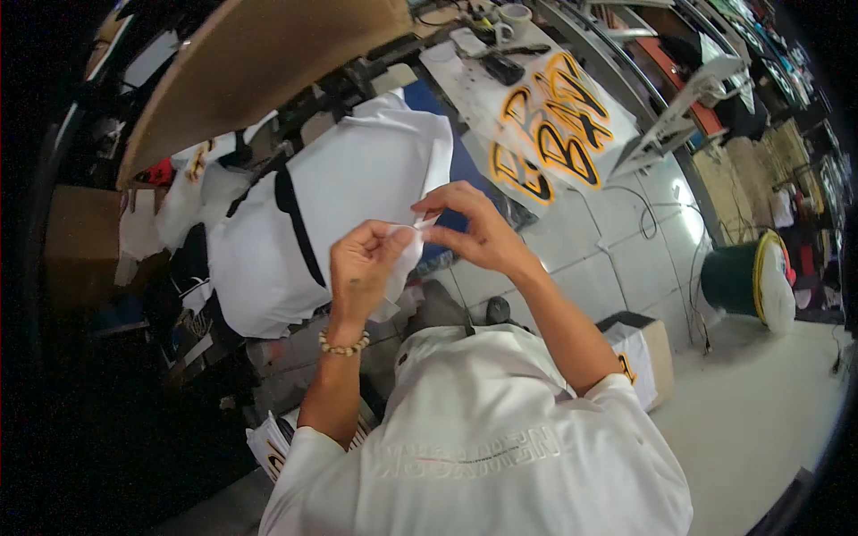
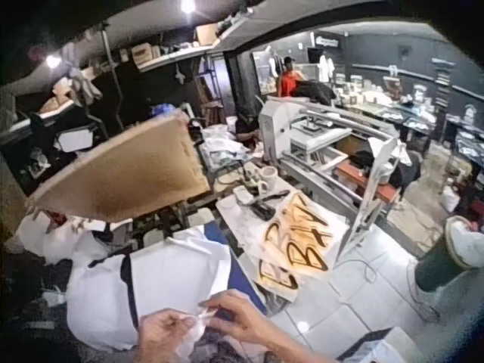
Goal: The person places a white shirt onto a heat press, positions a graphic transfer onto the garment, and lowers the heat press. The person then rubs the transfer, peels off the backing film, and presses the shirt again.
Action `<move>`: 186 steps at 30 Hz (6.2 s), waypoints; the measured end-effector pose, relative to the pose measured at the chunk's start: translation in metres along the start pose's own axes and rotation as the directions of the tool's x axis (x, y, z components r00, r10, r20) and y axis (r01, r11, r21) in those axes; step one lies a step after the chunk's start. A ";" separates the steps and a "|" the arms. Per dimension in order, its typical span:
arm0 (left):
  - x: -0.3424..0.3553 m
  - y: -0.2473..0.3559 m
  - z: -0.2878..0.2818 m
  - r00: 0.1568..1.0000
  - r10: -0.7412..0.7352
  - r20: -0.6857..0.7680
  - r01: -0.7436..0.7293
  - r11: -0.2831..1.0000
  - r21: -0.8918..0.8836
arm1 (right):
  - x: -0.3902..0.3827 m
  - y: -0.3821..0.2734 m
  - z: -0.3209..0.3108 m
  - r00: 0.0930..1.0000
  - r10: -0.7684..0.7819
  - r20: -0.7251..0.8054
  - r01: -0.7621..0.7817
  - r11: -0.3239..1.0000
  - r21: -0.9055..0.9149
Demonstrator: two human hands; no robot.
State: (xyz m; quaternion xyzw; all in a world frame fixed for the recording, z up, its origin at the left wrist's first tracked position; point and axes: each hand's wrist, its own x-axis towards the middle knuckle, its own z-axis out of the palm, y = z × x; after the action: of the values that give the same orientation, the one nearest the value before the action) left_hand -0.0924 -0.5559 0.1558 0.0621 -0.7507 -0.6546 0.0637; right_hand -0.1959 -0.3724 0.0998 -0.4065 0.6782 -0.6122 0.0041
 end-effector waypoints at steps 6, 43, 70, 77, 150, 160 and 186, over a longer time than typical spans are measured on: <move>0.016 0.051 -0.081 0.986 -0.104 -0.131 0.057 0.946 -0.320 | 0.091 -0.013 0.021 0.987 0.036 0.156 -0.097 0.911 0.401; -0.036 0.082 -0.139 0.999 0.018 -0.043 -0.026 0.979 -0.204 | 0.124 -0.093 0.082 0.913 -0.053 0.404 -0.224 0.762 0.607; -0.032 0.072 -0.128 0.983 0.131 -0.130 -0.142 0.986 -0.083 | 0.120 -0.098 0.078 0.908 -0.009 0.419 -0.222 0.837 0.500; -0.029 0.064 -0.125 0.977 0.124 -0.172 -0.144 0.984 -0.105 | 0.121 -0.089 0.080 0.926 0.100 0.363 -0.281 0.827 0.487; -0.143 -0.168 -0.036 0.961 0.275 -0.024 -0.150 0.593 0.791 | -0.202 0.078 -0.006 0.506 0.849 0.150 -0.385 0.067 0.921; -0.115 -0.267 -0.139 0.692 -0.335 -0.640 0.198 0.940 -0.278 | -0.215 0.098 0.000 0.417 0.906 0.066 -0.377 0.106 0.920; -0.108 0.092 -0.286 0.694 0.431 -0.576 -0.579 0.810 -0.091 | 0.043 -0.136 -0.123 0.947 -0.045 -0.317 0.219 0.814 0.538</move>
State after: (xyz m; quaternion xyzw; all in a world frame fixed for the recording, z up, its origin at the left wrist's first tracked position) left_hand 0.0636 -0.8036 0.2839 0.0202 -0.5955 -0.6619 0.4548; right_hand -0.2121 -0.2834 0.2648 -0.3393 0.4286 -0.8372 -0.0176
